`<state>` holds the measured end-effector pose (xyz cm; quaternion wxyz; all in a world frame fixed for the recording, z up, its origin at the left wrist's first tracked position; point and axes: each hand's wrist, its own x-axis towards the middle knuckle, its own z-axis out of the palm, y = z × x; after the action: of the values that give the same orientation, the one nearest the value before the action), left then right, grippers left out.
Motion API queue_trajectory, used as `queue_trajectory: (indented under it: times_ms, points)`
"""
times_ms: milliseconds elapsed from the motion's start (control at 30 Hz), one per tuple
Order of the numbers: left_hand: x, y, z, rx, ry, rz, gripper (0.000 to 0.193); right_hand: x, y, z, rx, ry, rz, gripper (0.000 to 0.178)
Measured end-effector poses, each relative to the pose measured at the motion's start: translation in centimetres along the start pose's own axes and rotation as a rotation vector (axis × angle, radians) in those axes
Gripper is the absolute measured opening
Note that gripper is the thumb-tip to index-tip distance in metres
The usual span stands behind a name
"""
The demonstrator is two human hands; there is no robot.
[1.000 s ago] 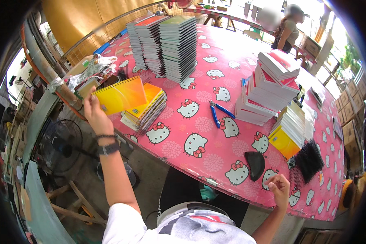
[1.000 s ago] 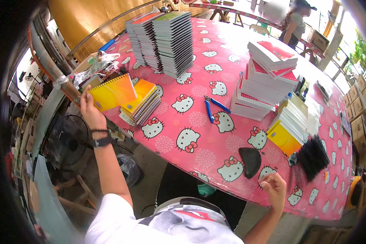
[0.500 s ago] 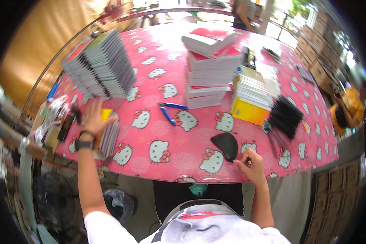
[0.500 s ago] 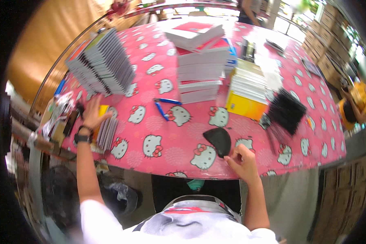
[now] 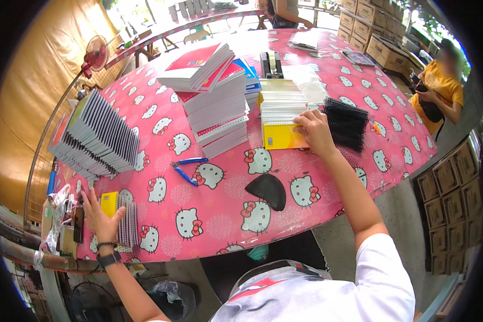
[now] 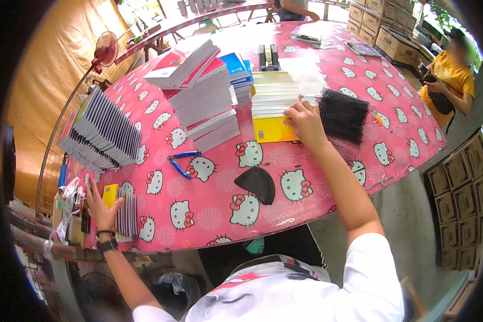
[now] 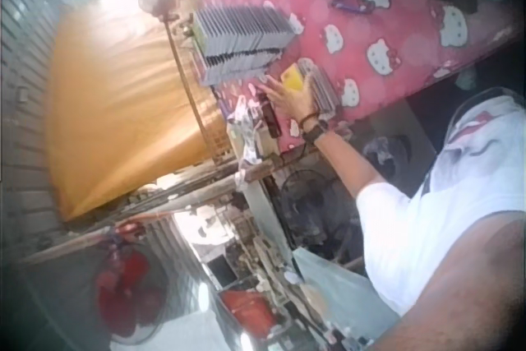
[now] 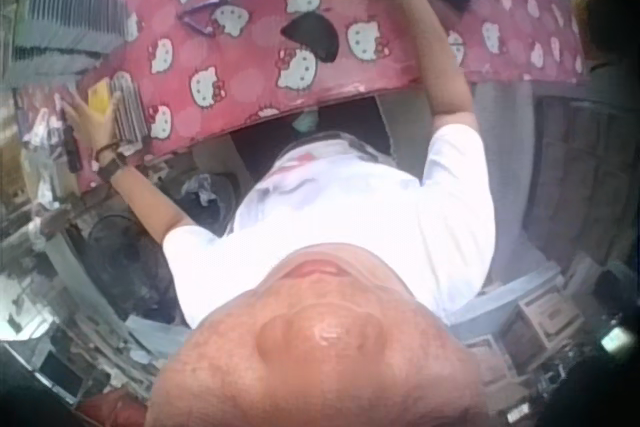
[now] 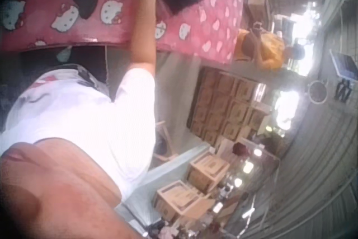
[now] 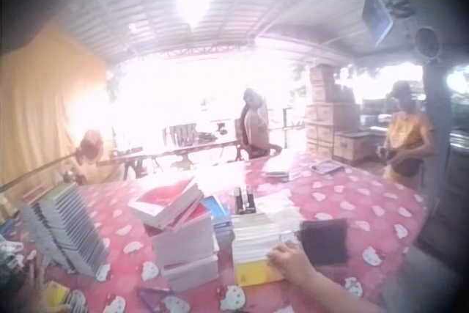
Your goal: The person inserts a black spiral binding into a yellow notebook cover, then places a stack of white paper sheets inside. They repeat this process for multiple notebooks, stacking the completed units on the table.
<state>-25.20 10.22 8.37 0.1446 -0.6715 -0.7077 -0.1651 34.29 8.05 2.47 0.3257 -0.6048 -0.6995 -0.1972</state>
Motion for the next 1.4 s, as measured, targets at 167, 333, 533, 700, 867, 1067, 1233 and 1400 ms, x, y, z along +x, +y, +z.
queue_trajectory:
  times_ms: [167, 333, 533, 700, 867, 1067, 1233, 1400]
  points:
    - [-3.7, 9.2, -3.4, -0.414, 0.386, 0.245, 0.088, 2.1, -2.6, -3.5, 0.256, -0.029, 0.144, 0.014]
    - [-10.2, 20.5, -1.1, -1.262, 0.138, 0.242, 0.065, -0.9, -12.3, -7.4, 0.675, -0.186, -0.050, 0.022]
    - [-16.2, 21.2, 3.1, -1.618, -0.387, 0.013, 0.023, -7.9, -17.8, -7.4, 1.162, -0.290, 0.380, 0.016]
    - [-18.9, 22.1, 4.9, -1.745, -0.516, -0.036, 0.019, -11.4, -20.9, -3.9, 1.307, -0.132, 0.639, 0.022]
    - [-17.6, 24.0, 1.0, -1.067, 0.065, 0.262, 0.044, -10.4, -20.9, -3.7, 1.306, -0.180, 0.697, 0.022]
    - [-16.8, 24.0, -0.1, -0.805, -0.073, 0.707, 0.044, -9.7, -17.5, -5.0, 1.013, -0.273, 0.508, 0.019]
    - [-16.5, 24.1, -0.1, -0.851, -0.036, 0.717, 0.037, -9.1, -4.2, -4.7, 0.234, 0.000, 0.465, 0.019]
    - [-16.7, 24.6, -0.4, -0.880, -0.027, 0.686, 0.033, -10.2, -0.2, -3.6, -0.122, -0.265, 0.547, 0.019]
